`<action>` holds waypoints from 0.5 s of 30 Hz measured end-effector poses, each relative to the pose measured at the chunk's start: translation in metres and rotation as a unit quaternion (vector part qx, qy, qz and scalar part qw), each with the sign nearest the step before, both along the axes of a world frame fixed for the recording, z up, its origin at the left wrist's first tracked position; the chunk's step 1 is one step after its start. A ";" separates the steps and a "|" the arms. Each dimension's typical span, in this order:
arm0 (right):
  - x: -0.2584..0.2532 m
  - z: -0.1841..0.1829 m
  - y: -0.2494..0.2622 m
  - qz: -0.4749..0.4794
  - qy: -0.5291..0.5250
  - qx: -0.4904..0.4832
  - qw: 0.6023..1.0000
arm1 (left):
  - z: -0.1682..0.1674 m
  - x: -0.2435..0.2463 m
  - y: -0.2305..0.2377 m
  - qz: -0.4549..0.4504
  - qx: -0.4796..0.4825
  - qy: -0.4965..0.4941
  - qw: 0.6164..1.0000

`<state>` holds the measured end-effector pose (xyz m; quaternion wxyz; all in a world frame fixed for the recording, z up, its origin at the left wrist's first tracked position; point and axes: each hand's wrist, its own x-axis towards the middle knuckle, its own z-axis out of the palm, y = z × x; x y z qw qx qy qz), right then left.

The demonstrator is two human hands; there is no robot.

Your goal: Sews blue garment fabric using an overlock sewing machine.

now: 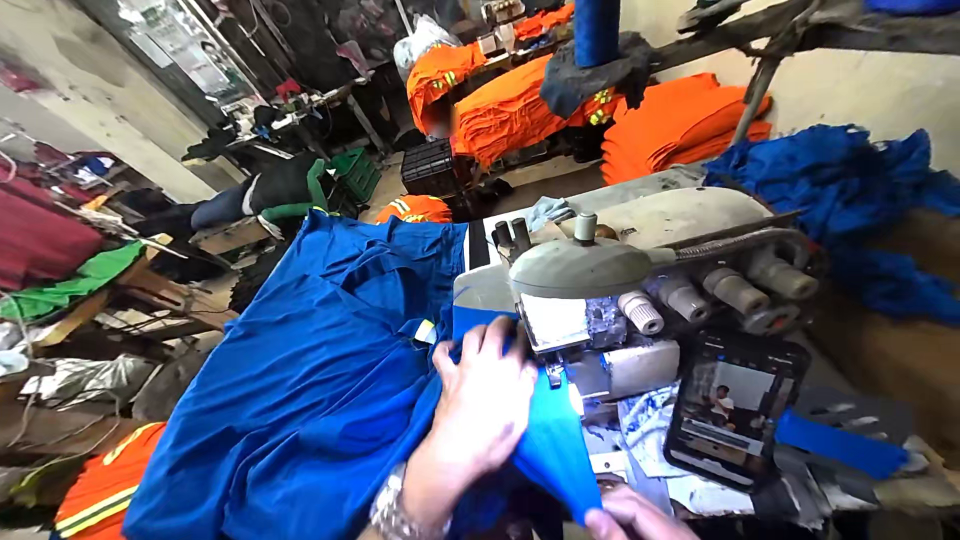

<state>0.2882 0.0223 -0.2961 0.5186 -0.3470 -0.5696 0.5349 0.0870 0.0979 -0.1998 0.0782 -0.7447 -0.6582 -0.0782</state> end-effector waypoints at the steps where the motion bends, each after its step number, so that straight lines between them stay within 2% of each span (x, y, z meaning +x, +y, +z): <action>1: -0.007 0.005 0.011 -0.018 -0.004 0.005 1.000 | 0.004 -0.006 0.012 0.001 -0.012 -0.007 1.000; 3: -0.022 0.016 0.033 -0.052 -0.011 -0.012 0.999 | 0.008 -0.017 0.033 0.013 -0.024 -0.022 0.999; 6: -0.047 0.013 0.060 -0.121 0.026 -0.008 0.992 | 0.005 -0.031 0.055 0.062 -0.018 -0.047 0.997; 10: -0.045 0.015 0.052 -0.119 0.067 -0.035 0.990 | 0.004 -0.058 0.065 0.128 0.051 -0.102 0.985; 12: -0.036 0.030 0.040 -0.090 0.075 -0.008 0.993 | 0.020 -0.062 0.042 0.147 0.091 -0.167 0.971; 15: -0.041 0.068 0.049 0.027 0.099 0.096 0.990 | 0.039 -0.041 -0.024 0.059 0.301 -0.211 0.928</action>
